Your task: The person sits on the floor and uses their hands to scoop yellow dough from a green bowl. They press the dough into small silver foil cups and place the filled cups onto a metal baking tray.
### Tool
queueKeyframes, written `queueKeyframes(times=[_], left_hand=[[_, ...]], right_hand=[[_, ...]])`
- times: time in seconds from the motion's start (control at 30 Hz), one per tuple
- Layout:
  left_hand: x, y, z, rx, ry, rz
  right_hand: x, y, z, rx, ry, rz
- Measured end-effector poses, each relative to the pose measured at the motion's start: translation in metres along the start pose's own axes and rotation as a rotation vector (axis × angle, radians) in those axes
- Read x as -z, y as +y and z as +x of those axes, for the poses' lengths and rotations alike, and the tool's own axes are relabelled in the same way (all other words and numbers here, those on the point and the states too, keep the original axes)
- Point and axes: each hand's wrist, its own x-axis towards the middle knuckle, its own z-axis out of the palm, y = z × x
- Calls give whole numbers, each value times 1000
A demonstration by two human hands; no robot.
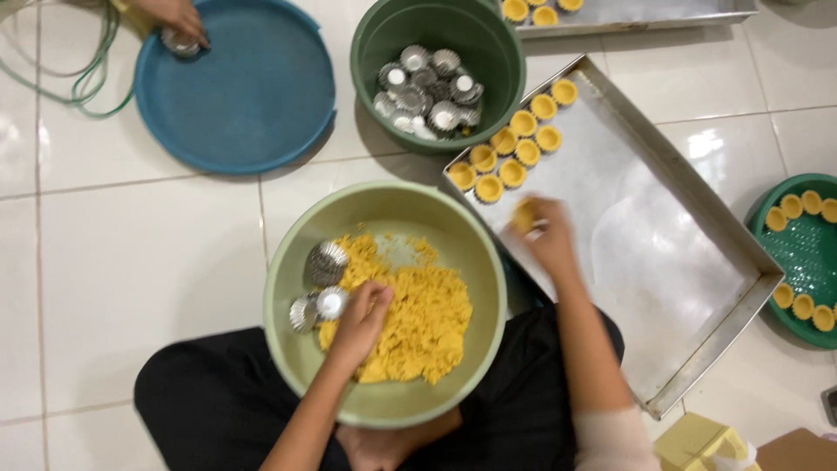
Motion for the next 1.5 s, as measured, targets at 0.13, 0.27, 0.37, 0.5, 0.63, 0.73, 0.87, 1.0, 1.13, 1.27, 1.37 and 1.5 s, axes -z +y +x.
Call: queueKeyframes(times=[0.13,0.27,0.37,0.5,0.63,0.73,0.87,1.0,1.13,1.27,1.37,1.5], left_hand=[[31,-38,15,-124,246,849],[43,-79,24,8,291,1022],[41,-86,26,66,296,1016],[36,-81,30,172,319,1058],[34,-65,34,223,325,987],[30,-67,37,202,352,1000],[29,-77,39,148,395,960],[34,-55,35,96,420,872],[47,-40,59,-57,515,888],[48,-82,105,-291,374,1125],[42,-103,118,-325,348,1107],[46,-88,103,-289,308,968]], right_hand=[[33,108,92,-511,207,-246],[11,173,151,-456,347,-207],[-8,161,185,-503,347,-244],[-20,102,218,-634,179,-364],[-44,57,208,-596,65,-517],[-61,65,193,-361,10,-694],[-64,70,195,-391,80,-698],[-67,107,208,-364,168,-686],[-81,29,156,316,518,-140],[-125,-81,29,420,-346,-152],[-158,-91,-32,239,-986,-296],[-195,-49,-76,28,-1177,-533]])
